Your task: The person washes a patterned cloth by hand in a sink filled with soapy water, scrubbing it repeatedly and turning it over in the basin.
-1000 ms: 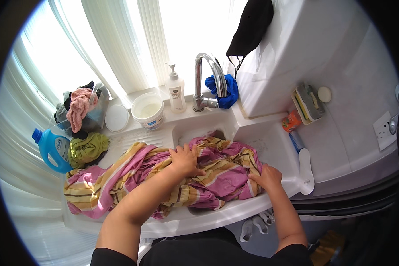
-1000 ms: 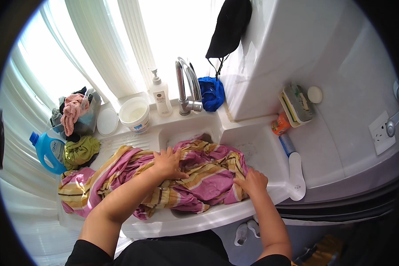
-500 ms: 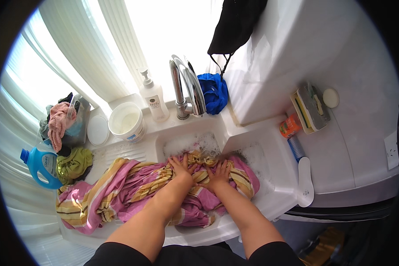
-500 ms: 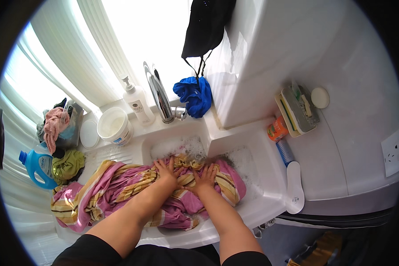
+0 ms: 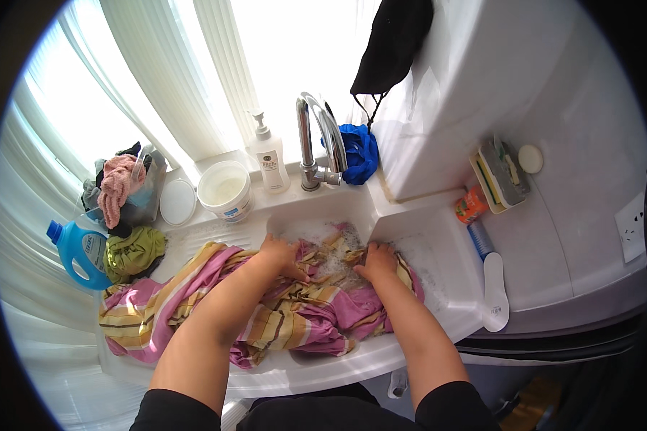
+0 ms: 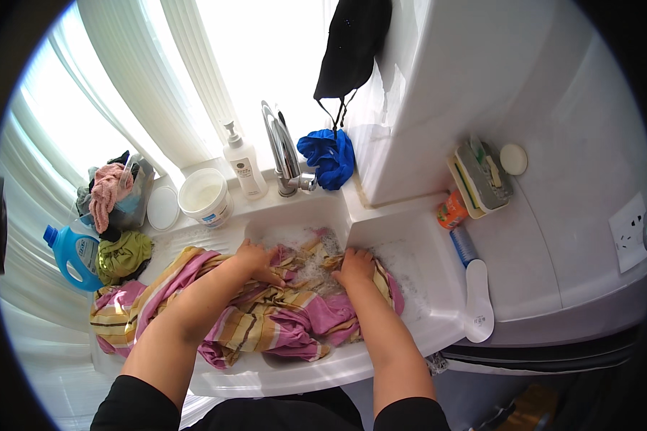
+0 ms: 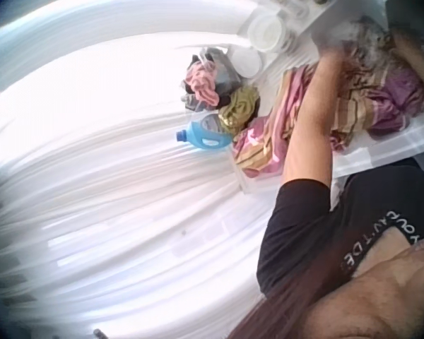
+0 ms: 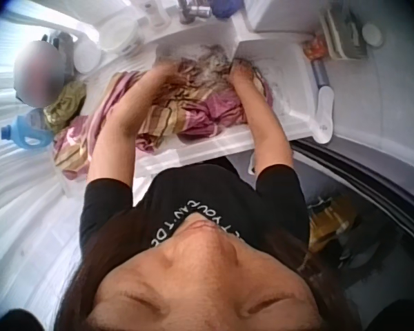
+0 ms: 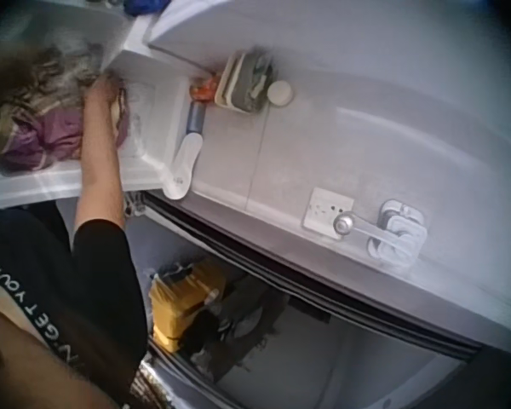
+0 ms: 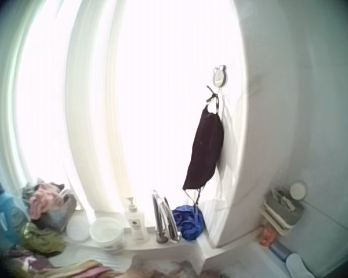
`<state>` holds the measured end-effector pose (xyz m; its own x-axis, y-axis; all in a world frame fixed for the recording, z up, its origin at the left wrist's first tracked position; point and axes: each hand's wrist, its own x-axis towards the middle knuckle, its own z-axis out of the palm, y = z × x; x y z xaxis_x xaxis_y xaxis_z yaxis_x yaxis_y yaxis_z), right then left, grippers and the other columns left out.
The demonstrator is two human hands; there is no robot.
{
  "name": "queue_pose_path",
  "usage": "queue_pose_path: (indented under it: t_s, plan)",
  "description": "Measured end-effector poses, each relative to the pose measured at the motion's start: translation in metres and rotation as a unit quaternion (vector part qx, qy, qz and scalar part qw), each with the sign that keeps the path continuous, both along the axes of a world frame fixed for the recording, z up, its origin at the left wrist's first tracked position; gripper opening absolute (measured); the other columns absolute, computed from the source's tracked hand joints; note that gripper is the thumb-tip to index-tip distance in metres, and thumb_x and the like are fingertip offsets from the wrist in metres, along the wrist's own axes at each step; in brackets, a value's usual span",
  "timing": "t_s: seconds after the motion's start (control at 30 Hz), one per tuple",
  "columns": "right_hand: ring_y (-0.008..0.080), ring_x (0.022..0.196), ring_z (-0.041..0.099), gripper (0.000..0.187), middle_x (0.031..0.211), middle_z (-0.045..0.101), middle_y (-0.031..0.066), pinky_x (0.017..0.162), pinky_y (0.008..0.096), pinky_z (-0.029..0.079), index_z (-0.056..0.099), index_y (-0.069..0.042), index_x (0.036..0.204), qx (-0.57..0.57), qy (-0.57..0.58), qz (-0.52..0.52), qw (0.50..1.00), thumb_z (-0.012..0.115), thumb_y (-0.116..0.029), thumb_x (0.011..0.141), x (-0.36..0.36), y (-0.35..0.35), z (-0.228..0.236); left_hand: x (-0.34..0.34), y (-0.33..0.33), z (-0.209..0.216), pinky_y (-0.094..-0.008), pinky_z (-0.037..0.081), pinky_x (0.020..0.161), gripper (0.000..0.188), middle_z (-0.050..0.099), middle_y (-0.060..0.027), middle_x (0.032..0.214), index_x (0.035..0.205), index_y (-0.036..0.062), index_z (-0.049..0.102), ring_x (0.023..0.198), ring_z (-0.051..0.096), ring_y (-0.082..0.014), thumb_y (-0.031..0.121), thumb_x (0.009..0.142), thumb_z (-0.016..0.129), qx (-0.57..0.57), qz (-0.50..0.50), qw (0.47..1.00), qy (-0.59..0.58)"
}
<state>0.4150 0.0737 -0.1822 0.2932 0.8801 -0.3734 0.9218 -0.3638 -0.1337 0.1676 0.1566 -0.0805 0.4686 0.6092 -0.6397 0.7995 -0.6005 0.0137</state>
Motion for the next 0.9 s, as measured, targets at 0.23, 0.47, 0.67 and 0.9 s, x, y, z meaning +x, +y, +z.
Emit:
queue_pose_path:
  t_s: [0.23,0.47,0.67,0.9]
  plan:
    - [0.0313,0.095,0.068,0.045,0.107,0.07,0.0156,0.086,0.0413,0.051,0.071,-0.004,0.096,-0.027,0.002,-0.067,0.997,0.077,-0.035,0.064,-0.014,-0.03,0.028,-0.031,-0.054,0.003,-0.0451,0.049,0.087,0.074,0.068,-0.0182,0.104,0.135,0.0116,0.05,0.095,0.066,-0.034,0.05,0.075,0.069,0.025,-0.054,0.993,-0.102]
    - [0.0164,0.071,0.067,0.037,0.078,0.071,0.0089,0.067,0.0325,0.052,0.07,0.0,0.085,0.218,0.284,-0.009,0.934,0.082,-0.023,0.058,-0.042,-0.033,0.123,-0.116,-0.1,0.054,-0.0455,0.051,0.087,0.063,0.066,-0.0268,0.101,0.132,0.0074,0.054,0.096,0.064,-0.041,0.027,0.073,0.066,0.017,0.138,0.949,-0.281]
    - [0.0201,0.069,0.067,0.04,0.077,0.07,0.0112,0.067,0.0347,0.053,0.069,-0.001,0.085,0.342,0.47,-0.083,0.81,0.084,-0.026,0.058,-0.092,-0.009,0.171,-0.203,-0.117,0.084,-0.0423,0.047,0.094,0.056,0.065,-0.0262,0.112,0.127,0.0073,0.06,0.107,0.061,-0.0398,0.025,0.075,0.067,0.064,0.258,0.922,-0.282]
    - [0.0258,0.09,0.065,0.051,0.097,0.068,0.0134,0.084,0.0376,0.05,0.067,-0.007,0.105,0.32,0.302,0.192,0.877,0.083,-0.03,0.062,-0.213,-0.054,0.176,-0.306,-0.123,0.104,-0.042,0.05,0.085,0.038,0.069,-0.023,0.092,0.103,0.0066,0.072,0.091,0.066,-0.0377,0.027,0.071,0.067,0.117,0.328,0.914,-0.209]
